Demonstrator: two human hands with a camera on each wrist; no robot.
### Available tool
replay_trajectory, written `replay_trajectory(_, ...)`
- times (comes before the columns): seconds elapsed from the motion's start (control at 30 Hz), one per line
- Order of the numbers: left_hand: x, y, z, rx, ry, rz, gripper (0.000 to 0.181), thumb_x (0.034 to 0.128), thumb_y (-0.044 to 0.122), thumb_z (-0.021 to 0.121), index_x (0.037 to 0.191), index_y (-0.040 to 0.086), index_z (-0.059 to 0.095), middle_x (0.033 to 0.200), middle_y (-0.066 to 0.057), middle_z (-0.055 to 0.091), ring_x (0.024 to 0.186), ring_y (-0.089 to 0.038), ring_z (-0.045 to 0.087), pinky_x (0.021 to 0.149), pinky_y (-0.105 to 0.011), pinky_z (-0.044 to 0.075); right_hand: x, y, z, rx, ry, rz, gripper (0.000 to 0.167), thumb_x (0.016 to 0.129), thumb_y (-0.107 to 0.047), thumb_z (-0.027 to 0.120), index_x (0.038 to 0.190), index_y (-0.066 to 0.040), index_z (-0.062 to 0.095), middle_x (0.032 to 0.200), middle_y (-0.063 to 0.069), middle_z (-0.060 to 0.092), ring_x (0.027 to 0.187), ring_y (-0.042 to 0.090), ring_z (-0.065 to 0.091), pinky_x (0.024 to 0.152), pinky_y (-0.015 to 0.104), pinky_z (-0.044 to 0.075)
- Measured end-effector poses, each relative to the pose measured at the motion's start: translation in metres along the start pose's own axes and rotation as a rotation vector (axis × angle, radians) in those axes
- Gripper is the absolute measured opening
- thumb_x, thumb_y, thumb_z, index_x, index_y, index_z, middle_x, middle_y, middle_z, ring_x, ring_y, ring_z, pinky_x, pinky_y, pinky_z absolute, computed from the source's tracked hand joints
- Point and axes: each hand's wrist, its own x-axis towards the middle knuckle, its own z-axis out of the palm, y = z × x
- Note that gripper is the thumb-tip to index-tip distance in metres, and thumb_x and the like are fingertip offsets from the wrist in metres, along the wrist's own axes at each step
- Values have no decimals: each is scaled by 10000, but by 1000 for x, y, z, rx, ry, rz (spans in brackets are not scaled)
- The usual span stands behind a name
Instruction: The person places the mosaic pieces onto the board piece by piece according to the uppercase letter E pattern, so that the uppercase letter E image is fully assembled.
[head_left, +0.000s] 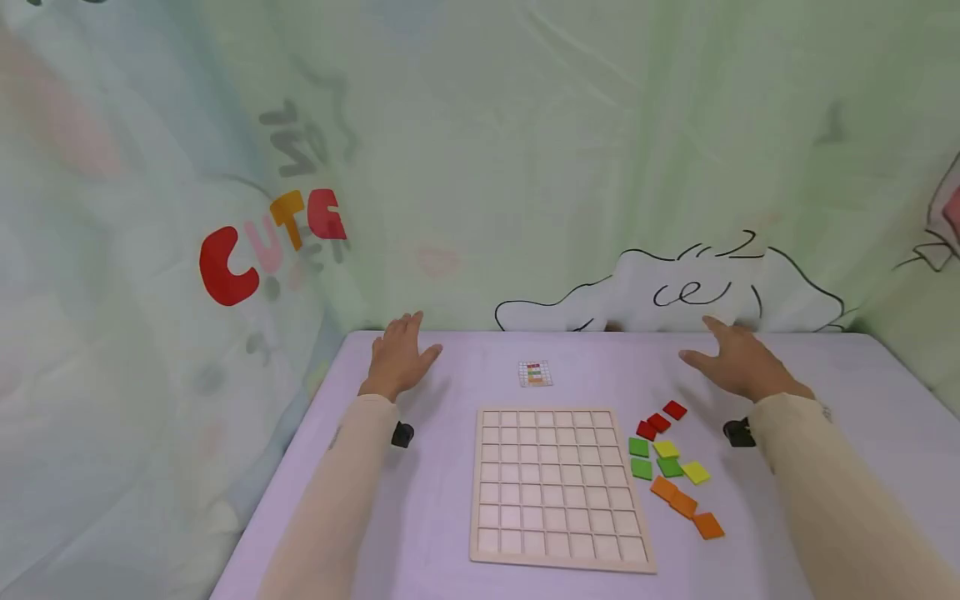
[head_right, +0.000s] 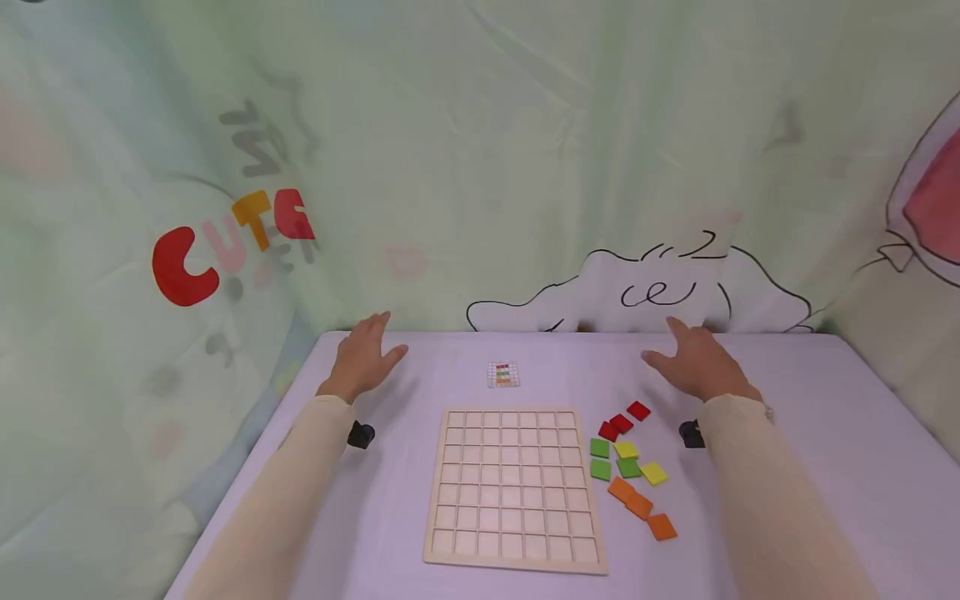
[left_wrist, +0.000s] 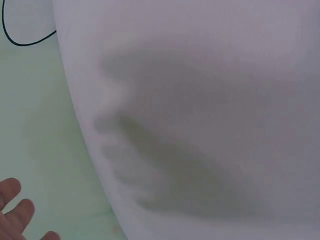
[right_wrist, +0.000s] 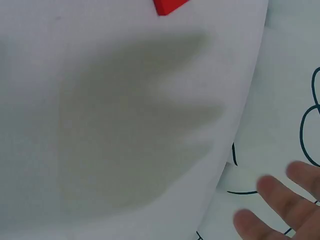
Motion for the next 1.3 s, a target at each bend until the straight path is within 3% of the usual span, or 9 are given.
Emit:
replay_trajectory(0.17,-15,0,9,-242,-39,-56,725,1020,353,643,1603,43,345,1555,-236,446,1420,-416,454,1156,-579,416,1,-4,16,26,-86,25,738,1014,-367,630,1513,103,355,1382,455,459,1185,585,513,937,704,523)
replay_trajectory(0.3,-34,6,19,-373,-91,-86,593,984,283,710,1479,20,516,1271,-179,636,1113,-320,634,950,-455,552,0,-4,29,71,-164,51,607,982,-277,675,1426,89,481,1292,403,550,1049,493,598,843,584,594)
replay_trajectory(0.4,-48,12,27,-418,-134,-93,520,962,254,741,1397,17,581,1066,-98,670,879,-219,644,764,-354,550,-1,-4,36,95,-199,82,579,957,-257,696,1389,88,523,1308,387,544,1017,452,586,841,544,596)
replay_trajectory(0.5,-60,21,32,-464,-184,-98,488,950,231,755,1356,9,602,947,-61,653,726,-169,626,665,-295,505,-3,-4,41,98,-204,106,552,945,-257,708,1350,86,557,1318,382,530,1016,442,557,859,547,585)
replay_trajectory(0.73,-86,41,40,-495,-242,-95,422,928,212,776,1269,-2,649,897,-47,630,656,-148,612,648,-289,488,-6,-3,48,104,-175,128,461,919,-241,766,1222,77,626,1216,347,583,1013,448,536,862,553,571)
replay_trajectory(0.97,-108,50,51,-495,-267,-90,434,902,174,786,1257,-37,652,753,-27,620,542,-135,573,589,-273,451,-7,-2,52,87,-168,142,331,905,-188,785,1089,64,676,1049,256,638,953,405,532,787,475,557)
replay_trajectory(1.3,-128,58,58,-626,-288,-110,500,887,81,793,1329,-54,603,738,-46,631,494,-116,585,491,-244,513,-12,-10,55,139,-126,198,262,905,-133,778,1039,60,662,984,234,626,934,397,532,768,442,559)
